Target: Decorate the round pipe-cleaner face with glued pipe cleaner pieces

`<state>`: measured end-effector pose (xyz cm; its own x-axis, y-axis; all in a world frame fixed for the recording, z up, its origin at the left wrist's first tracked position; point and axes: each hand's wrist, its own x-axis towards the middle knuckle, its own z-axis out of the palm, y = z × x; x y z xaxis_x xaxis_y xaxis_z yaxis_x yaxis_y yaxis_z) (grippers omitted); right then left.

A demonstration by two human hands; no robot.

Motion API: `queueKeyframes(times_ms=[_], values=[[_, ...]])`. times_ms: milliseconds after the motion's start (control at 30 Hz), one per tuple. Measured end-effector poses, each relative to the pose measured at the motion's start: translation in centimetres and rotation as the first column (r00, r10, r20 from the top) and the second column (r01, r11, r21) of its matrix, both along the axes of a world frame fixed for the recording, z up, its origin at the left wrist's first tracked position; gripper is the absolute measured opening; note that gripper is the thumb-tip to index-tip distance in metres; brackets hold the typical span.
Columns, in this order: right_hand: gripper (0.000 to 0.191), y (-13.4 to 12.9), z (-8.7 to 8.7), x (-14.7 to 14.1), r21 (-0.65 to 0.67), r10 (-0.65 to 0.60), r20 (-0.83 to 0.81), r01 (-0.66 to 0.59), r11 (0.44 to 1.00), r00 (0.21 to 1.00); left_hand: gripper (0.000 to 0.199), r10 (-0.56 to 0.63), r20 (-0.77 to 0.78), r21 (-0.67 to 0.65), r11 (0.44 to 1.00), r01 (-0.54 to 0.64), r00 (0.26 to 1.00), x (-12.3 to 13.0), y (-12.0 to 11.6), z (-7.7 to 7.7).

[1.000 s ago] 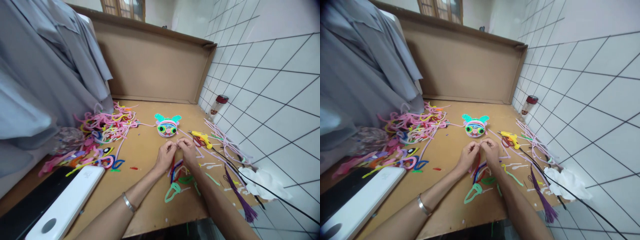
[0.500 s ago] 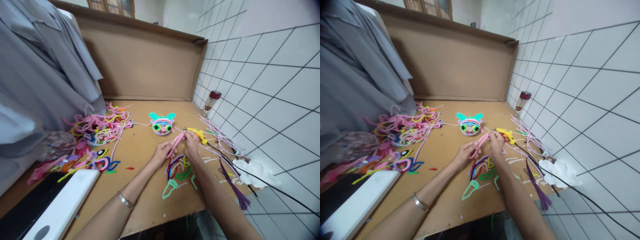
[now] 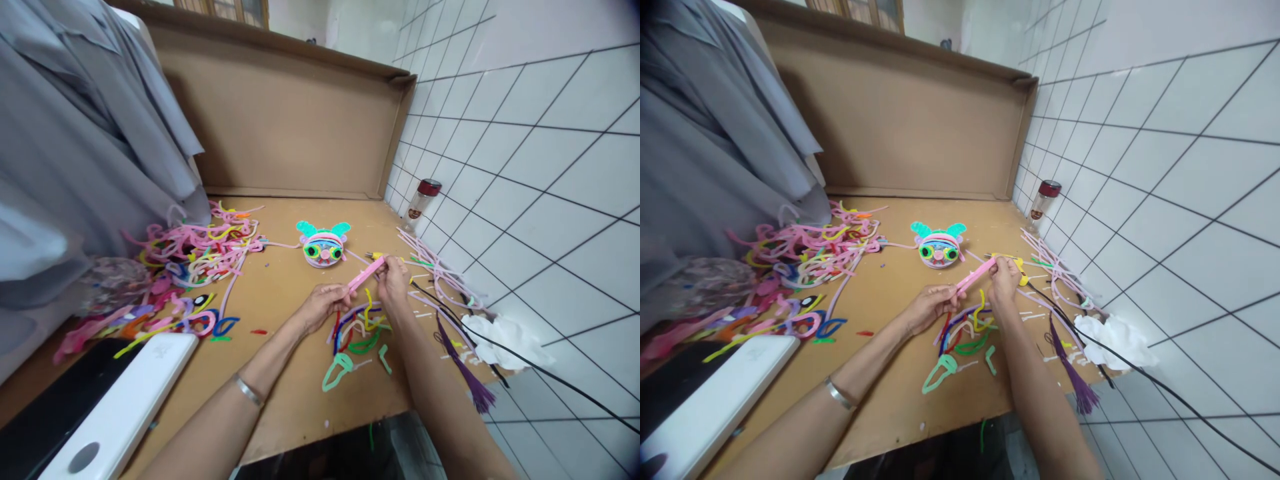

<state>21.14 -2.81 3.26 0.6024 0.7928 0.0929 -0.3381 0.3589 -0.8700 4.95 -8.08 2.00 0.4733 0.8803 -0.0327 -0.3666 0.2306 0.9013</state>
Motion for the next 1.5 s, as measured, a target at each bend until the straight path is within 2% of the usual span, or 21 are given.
queueKeyframes(times_ms=[133,200,367,467,567,733,900,1367,1500], values=[[0.027,0.0,0.3,0.1,0.022,0.014,-0.019,-0.014,1.0,1.0,0.043,0.001,-0.071,0.14,0.99,0.009,0.997,0.1,0.0,-0.1],[0.026,0.0,0.5,0.2,0.022,0.014,-0.042,-0.013,1.0,0.999,0.043,0.016,-0.096,0.167,0.986,0.0,0.995,0.3,0.0,-0.4],[0.029,-0.1,0.6,0.6,0.07,0.072,0.006,-0.072,0.995,0.997,0.046,0.064,-0.077,0.052,0.997,-0.06,0.995,0.4,0.2,-0.9],[0.032,-0.1,0.4,0.7,0.079,0.104,0.099,-0.112,0.991,0.99,0.05,0.04,-0.009,-0.039,0.998,-0.04,0.999,0.2,0.1,-0.6],[0.031,-0.2,0.1,0.5,0.076,0.08,0.13,-0.091,0.993,0.988,0.053,0.014,0.051,-0.086,0.996,-0.01,0.999,0.2,-0.1,-0.2],[0.03,-0.2,-0.1,0.1,0.097,0.047,0.11,-0.058,0.994,0.993,0.049,0.049,0.064,-0.09,0.995,-0.044,0.997,0.5,-0.1,-0.3],[0.027,-0.2,-0.3,0.0,0.102,0.015,0.103,-0.026,0.994,0.995,0.052,0.012,0.082,-0.105,0.994,-0.003,0.997,0.6,-0.2,-0.4],[0.028,0.0,-0.3,0.1,0.082,-0.065,0.046,0.061,0.995,0.997,0.049,-0.005,0.028,-0.118,0.993,0.008,1.0,1.1,-0.9,0.0],[0.024,-0.2,0.2,0.2,0.084,-0.011,-0.029,0.013,0.996,1.0,0.049,0.046,0.015,-0.133,0.99,-0.043,0.999,0.9,-0.5,-0.1]])
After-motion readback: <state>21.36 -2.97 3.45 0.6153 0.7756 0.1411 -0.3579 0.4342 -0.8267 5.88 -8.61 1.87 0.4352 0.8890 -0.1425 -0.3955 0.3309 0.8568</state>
